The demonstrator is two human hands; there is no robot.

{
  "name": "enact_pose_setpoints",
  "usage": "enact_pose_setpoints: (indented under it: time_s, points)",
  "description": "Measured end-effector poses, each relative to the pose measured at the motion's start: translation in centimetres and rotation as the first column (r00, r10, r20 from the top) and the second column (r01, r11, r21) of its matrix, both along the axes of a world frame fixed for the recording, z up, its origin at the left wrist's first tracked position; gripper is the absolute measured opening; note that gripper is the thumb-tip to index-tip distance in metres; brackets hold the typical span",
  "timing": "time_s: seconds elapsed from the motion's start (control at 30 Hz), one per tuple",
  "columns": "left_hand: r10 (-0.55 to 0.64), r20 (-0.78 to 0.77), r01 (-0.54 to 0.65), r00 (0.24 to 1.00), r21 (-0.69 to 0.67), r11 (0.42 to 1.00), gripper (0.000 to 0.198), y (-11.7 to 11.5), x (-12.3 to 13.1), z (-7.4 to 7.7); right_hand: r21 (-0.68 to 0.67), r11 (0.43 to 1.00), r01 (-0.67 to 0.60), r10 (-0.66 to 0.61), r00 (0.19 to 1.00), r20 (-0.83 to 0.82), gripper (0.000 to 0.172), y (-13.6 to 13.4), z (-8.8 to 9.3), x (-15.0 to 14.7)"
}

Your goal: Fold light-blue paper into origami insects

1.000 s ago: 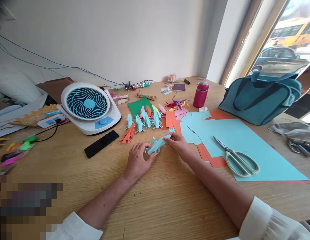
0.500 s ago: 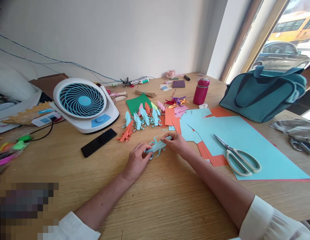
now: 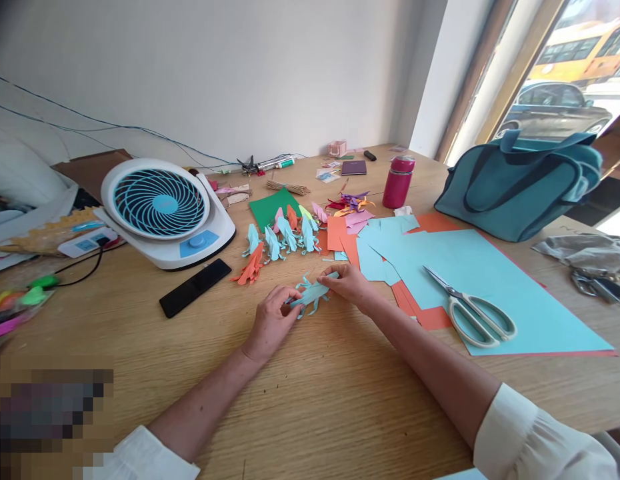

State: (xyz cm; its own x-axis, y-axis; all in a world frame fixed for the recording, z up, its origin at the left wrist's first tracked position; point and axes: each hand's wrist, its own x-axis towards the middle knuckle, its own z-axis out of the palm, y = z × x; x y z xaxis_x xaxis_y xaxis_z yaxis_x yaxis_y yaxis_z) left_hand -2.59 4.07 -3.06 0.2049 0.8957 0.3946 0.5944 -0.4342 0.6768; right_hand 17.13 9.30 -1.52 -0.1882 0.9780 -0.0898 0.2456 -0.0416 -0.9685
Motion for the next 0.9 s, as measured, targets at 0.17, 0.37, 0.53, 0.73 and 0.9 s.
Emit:
enact_pose_setpoints:
  time_s: [0.17, 0.37, 0.53, 0.73, 0.9]
  points:
    - [0.081, -0.165, -0.076, 0.983, 0.036, 0.996, 0.019, -0.1, -0.2, 0.0, 0.054, 0.998, 0.029, -0.030, 0.999, 0.013, 0.033, 0.1, -0.3, 0.1]
    - [0.209, -0.199, -0.212, 0.957, 0.005, 0.977, 0.019, 0.0, -0.3, 0.1, 0.231, 0.960, 0.156, -0.184, 0.978, 0.102, 0.037, 0.0, -0.9, 0.9]
    - [0.175, -0.127, -0.184, 0.976, -0.058, 0.981, 0.022, 0.1, -0.8, 0.4, 0.362, 0.927, 0.101, -0.197, 0.950, 0.240, 0.019, -2.0, -0.1, 0.9]
    - [0.159, -0.027, -0.161, 0.987, -0.090, 0.983, 0.016, 0.9, -2.3, 0.6, 0.410, 0.894, -0.181, -0.063, 0.855, 0.515, 0.026, -6.3, -0.3, -1.6]
    - [0.213, 0.039, -0.210, 0.976, -0.066, 0.975, 0.016, 1.6, -3.0, 0.3, 0.475, 0.810, -0.345, -0.135, 0.677, 0.723, 0.025, -5.7, -1.2, -3.5]
